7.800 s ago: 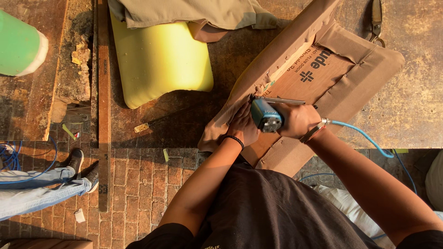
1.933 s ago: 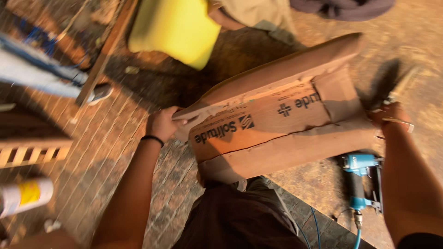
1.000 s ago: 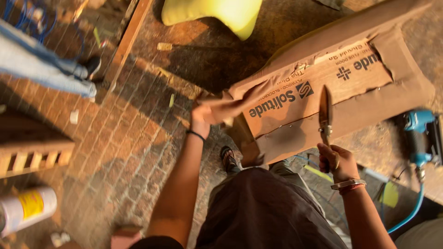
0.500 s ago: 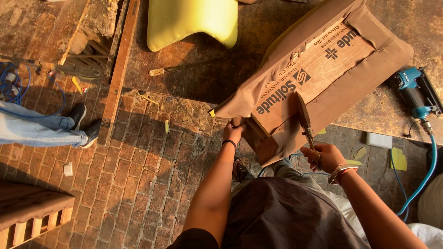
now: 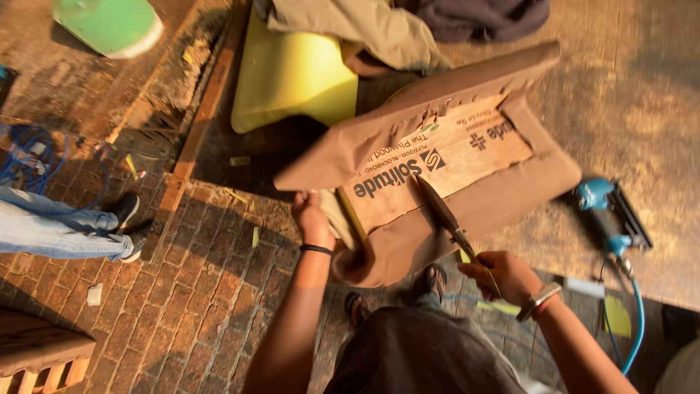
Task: The person cuts brown upholstery fabric with shears, then stretches the fabric over a foam-covered wooden frame and staples it in place using a pneumatic nail gun, pulling and smoothing the fabric around the frame edges.
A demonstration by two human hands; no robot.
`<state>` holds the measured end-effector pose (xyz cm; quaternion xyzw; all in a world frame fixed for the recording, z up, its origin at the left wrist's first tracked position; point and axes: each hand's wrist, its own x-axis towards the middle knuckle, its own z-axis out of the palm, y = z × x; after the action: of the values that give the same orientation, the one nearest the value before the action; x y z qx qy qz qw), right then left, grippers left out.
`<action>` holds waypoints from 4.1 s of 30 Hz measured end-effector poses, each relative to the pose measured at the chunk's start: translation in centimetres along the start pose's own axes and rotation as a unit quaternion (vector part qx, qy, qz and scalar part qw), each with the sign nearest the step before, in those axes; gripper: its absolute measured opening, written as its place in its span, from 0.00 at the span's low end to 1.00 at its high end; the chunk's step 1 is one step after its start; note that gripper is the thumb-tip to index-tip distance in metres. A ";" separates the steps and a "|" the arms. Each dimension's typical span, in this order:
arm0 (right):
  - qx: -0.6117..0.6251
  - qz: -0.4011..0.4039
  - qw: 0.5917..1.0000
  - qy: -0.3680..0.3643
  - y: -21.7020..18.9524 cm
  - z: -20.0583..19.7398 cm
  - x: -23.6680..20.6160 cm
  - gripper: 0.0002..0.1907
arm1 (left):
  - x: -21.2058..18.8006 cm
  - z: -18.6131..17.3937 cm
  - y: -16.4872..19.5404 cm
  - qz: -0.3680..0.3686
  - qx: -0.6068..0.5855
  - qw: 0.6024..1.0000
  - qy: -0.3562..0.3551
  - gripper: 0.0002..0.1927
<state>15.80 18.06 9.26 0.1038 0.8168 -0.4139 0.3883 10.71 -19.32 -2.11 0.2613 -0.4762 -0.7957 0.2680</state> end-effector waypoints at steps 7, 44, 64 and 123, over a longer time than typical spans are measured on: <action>0.111 -0.134 0.981 -0.086 -8.0 -6.9 -4.3 0.19 | 7.9 17.1 22.3 0.273 0.009 0.940 -0.204 0.07; 0.284 -0.311 0.907 0.002 -17.9 -0.7 3.9 0.20 | -5.7 36.9 35.6 0.486 0.620 0.185 -0.587 0.39; 0.363 -0.522 0.772 -0.003 -19.0 3.1 10.4 0.22 | 2.2 36.7 36.5 0.486 0.440 0.576 -0.488 0.27; 0.488 -0.488 0.723 -0.028 -22.4 4.6 6.4 0.23 | 2.4 36.4 38.0 0.619 0.225 0.320 -0.681 0.11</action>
<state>2.97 -0.59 16.35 -0.1453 0.4287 -0.8902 0.0514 -8.72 -13.74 46.59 -0.6923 -0.6761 -0.1598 0.1952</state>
